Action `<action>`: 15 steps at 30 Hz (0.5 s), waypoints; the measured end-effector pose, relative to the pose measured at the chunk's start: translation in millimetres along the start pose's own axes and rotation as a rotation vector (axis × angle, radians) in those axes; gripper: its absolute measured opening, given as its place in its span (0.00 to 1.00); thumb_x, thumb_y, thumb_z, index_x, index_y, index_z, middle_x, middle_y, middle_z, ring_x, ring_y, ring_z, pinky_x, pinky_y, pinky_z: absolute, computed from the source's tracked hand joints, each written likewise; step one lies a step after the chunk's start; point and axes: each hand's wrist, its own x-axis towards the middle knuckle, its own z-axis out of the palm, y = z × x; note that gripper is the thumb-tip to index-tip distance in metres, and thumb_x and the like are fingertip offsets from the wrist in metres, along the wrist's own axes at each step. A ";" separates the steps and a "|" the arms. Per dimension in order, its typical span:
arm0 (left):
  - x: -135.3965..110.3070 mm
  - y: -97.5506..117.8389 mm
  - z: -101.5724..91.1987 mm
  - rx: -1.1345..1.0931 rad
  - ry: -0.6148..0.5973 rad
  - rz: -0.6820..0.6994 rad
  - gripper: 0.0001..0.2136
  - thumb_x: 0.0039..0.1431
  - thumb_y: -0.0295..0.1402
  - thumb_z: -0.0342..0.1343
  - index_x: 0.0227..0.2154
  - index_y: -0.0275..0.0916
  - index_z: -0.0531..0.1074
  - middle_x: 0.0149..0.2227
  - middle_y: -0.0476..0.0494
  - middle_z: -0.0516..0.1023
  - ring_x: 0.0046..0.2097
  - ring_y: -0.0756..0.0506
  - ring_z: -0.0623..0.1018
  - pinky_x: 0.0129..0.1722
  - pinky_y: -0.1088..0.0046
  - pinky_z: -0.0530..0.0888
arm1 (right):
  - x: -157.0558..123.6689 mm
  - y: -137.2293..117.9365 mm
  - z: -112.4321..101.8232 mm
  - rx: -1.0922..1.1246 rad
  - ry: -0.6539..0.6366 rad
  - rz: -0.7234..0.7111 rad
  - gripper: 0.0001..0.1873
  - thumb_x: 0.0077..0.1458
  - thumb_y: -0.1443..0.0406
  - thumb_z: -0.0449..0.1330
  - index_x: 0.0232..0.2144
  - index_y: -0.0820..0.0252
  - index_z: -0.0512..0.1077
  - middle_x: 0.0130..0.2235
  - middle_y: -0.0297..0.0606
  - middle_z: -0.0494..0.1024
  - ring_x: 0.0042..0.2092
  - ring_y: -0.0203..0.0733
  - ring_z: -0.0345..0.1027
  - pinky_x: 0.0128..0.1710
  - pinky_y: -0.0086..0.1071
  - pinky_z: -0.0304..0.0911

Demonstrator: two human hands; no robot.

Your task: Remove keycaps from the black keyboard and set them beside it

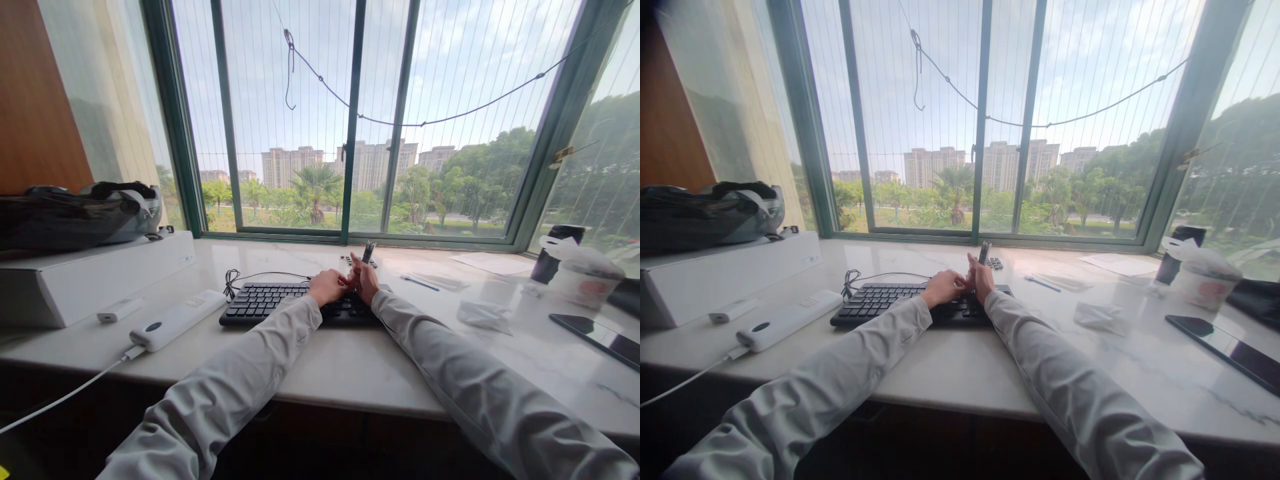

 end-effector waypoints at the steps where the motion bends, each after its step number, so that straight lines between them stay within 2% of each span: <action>1: -0.4 0.6 -0.2 -0.002 0.000 -0.012 0.16 0.49 0.47 0.57 0.38 0.48 0.79 0.39 0.48 0.81 0.42 0.44 0.78 0.39 0.72 0.71 | -0.5 0.9 0.5 -0.026 0.012 -0.014 0.29 0.45 0.52 0.64 0.15 0.54 0.46 0.11 0.23 0.46 0.15 0.28 0.39 0.13 0.29 0.39; 9: 0.5 2.2 -2.0 -0.048 -0.041 -0.058 0.16 0.47 0.47 0.59 0.36 0.48 0.80 0.38 0.50 0.81 0.40 0.45 0.78 0.35 0.75 0.70 | -0.6 6.8 -1.6 -0.091 0.019 -0.105 0.27 0.44 0.58 0.63 0.13 0.54 0.47 0.11 0.24 0.46 0.13 0.29 0.40 0.13 0.30 0.39; 15: 3.9 -2.1 -1.7 -0.089 -0.085 -0.019 0.16 0.48 0.46 0.59 0.37 0.45 0.79 0.38 0.49 0.81 0.40 0.46 0.78 0.35 0.76 0.70 | -1.4 9.4 -0.6 -0.126 0.021 -0.152 0.23 0.41 0.62 0.63 0.12 0.54 0.49 0.11 0.24 0.48 0.14 0.29 0.41 0.13 0.29 0.40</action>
